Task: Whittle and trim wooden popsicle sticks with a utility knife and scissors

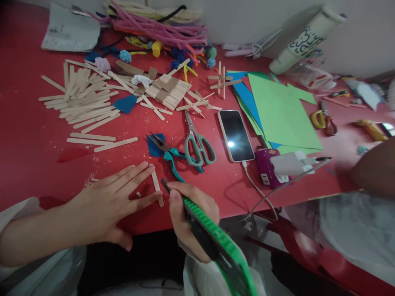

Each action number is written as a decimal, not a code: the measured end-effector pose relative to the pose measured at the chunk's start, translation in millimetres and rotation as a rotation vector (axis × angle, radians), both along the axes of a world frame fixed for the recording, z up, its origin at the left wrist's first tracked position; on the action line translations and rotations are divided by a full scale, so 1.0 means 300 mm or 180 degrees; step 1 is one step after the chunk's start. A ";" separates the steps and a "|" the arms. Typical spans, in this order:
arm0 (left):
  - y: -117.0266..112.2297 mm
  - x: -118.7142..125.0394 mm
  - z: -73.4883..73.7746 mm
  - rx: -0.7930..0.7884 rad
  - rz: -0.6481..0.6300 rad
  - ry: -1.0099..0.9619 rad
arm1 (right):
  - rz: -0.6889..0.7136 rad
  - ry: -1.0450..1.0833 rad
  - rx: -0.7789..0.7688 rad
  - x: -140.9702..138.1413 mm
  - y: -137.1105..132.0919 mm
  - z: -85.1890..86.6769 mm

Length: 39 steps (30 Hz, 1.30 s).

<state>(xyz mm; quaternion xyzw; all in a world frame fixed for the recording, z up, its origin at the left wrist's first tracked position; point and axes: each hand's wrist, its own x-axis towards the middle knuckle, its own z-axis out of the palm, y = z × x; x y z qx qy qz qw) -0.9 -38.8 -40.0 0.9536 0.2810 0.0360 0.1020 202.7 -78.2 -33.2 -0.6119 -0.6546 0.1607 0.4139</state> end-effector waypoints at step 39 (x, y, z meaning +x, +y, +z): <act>-0.011 0.017 -0.005 -0.0040 0.0008 -0.0015 | 0.1061 -0.0420 0.0062 -0.038 0.054 0.016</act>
